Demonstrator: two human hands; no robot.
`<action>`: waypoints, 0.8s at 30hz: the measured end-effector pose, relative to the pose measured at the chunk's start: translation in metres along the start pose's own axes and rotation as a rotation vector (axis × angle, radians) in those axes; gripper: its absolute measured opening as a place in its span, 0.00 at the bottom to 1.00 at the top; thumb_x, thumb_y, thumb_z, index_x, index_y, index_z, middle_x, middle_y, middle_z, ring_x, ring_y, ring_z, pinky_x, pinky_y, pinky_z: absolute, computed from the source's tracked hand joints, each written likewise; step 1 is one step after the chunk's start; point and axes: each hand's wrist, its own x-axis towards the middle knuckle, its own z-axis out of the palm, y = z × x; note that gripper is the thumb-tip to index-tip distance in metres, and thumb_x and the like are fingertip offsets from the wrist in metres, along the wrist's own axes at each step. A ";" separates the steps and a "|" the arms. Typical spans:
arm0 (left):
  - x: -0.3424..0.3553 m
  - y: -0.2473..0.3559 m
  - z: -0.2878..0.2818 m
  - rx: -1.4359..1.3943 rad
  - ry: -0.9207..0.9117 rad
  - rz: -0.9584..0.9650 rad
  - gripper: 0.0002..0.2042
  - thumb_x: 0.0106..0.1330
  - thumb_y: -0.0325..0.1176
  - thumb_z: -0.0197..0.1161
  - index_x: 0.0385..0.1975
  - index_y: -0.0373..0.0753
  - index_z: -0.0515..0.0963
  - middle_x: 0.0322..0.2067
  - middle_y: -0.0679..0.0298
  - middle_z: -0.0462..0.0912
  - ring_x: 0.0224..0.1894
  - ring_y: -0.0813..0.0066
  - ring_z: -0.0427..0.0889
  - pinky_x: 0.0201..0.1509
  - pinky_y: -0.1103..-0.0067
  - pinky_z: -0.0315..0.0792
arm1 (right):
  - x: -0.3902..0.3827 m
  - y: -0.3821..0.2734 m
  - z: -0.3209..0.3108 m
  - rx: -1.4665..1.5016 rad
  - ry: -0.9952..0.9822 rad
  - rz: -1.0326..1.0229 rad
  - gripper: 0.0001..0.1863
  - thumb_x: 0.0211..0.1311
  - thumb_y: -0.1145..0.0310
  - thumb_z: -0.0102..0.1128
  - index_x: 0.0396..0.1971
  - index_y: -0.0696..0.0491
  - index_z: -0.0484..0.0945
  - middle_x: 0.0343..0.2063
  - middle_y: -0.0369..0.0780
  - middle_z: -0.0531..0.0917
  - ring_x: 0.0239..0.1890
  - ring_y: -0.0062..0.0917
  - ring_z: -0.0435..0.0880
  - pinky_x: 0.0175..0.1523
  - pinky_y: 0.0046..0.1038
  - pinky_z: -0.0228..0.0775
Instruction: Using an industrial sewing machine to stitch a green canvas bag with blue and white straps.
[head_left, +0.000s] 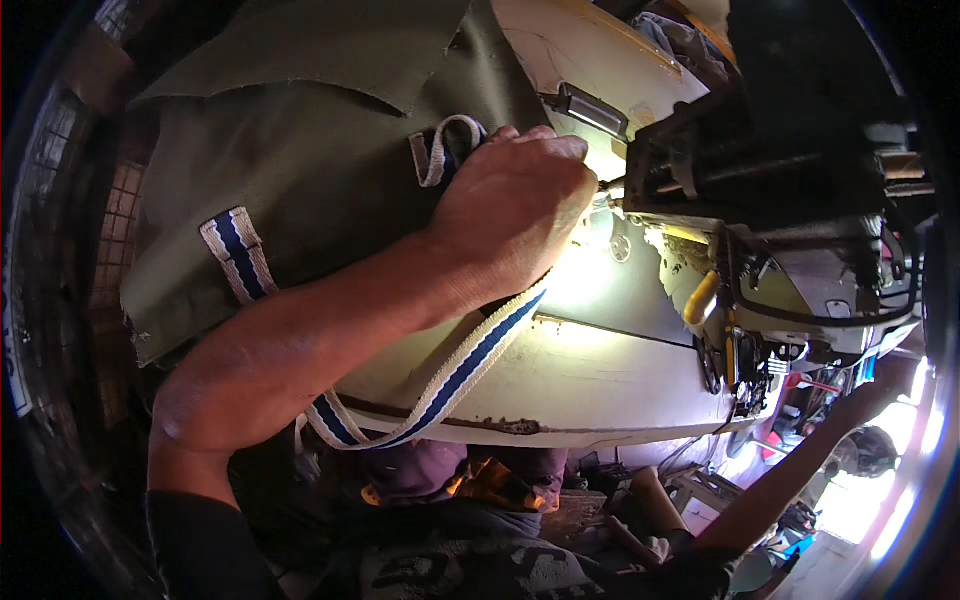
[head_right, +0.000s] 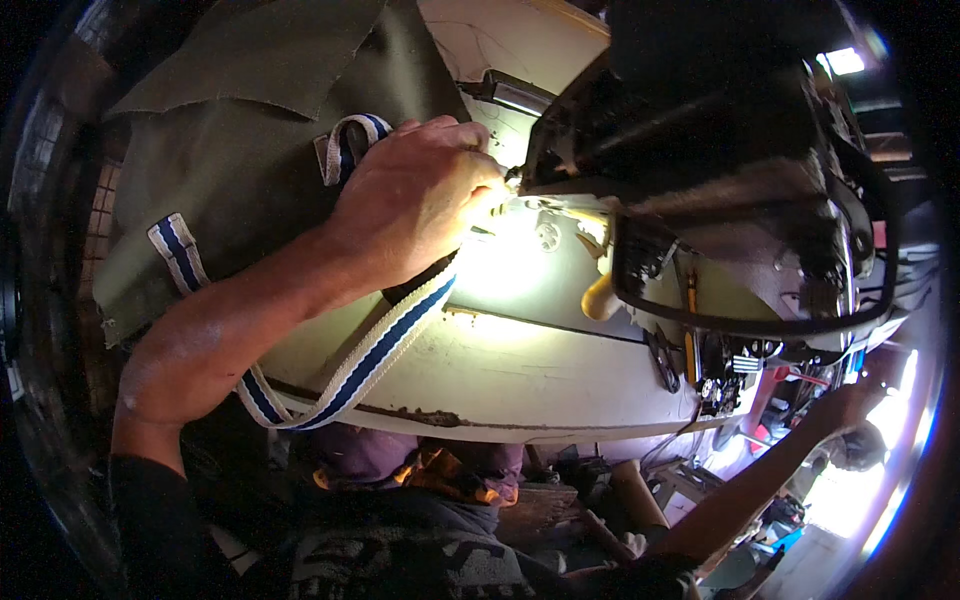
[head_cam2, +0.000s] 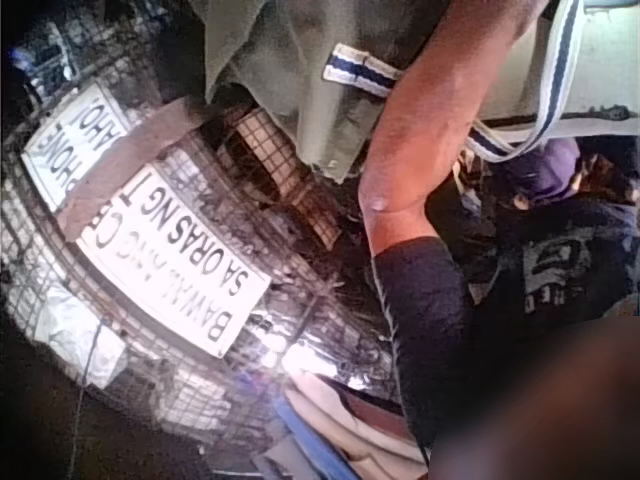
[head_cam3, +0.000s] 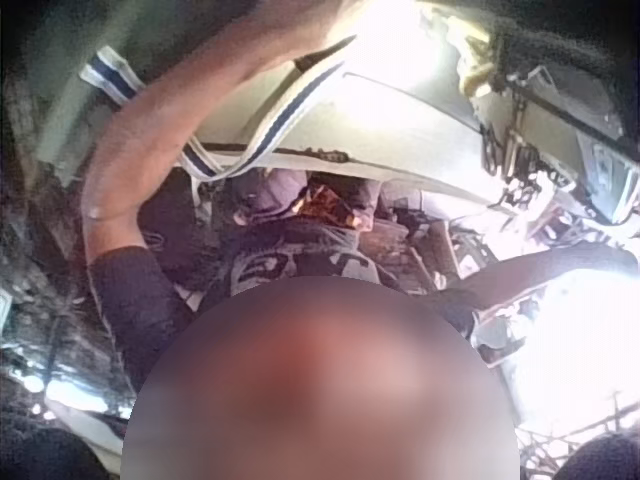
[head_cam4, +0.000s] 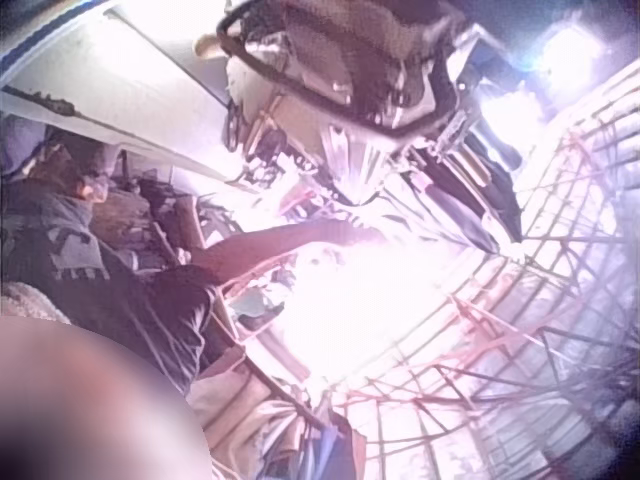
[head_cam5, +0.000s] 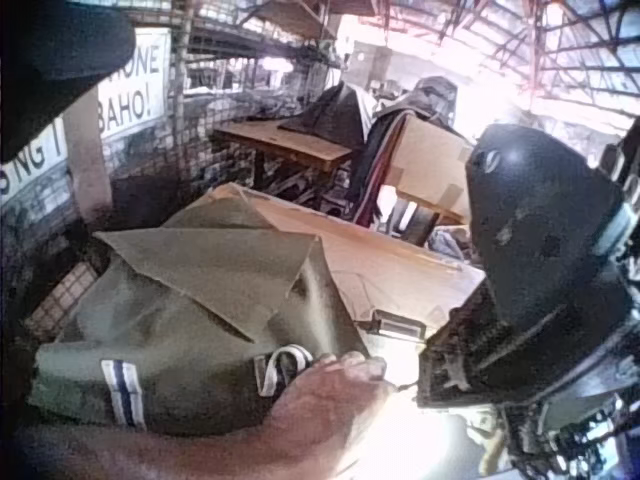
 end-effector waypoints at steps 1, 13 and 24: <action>0.000 0.000 0.000 0.003 0.031 0.006 0.05 0.58 0.33 0.65 0.31 0.40 0.82 0.36 0.62 0.79 0.44 0.63 0.80 0.51 0.67 0.72 | -0.018 -0.029 -0.005 0.005 0.036 -0.120 0.15 0.70 0.67 0.51 0.49 0.59 0.77 0.48 0.47 0.81 0.52 0.38 0.79 0.56 0.39 0.71; 0.001 -0.003 -0.004 0.027 0.048 0.023 0.07 0.63 0.30 0.60 0.24 0.37 0.80 0.29 0.60 0.77 0.39 0.62 0.80 0.47 0.66 0.73 | -0.153 -0.309 0.094 0.528 -0.808 -0.197 0.03 0.59 0.75 0.67 0.30 0.57 0.83 0.27 0.40 0.85 0.31 0.28 0.84 0.35 0.28 0.73; -0.001 -0.005 -0.002 -0.014 0.080 0.078 0.05 0.58 0.32 0.64 0.25 0.38 0.80 0.30 0.61 0.77 0.39 0.62 0.79 0.46 0.68 0.74 | -0.186 -0.293 0.138 0.779 -0.751 -0.167 0.04 0.62 0.77 0.64 0.28 0.59 0.79 0.21 0.36 0.79 0.25 0.19 0.75 0.30 0.25 0.67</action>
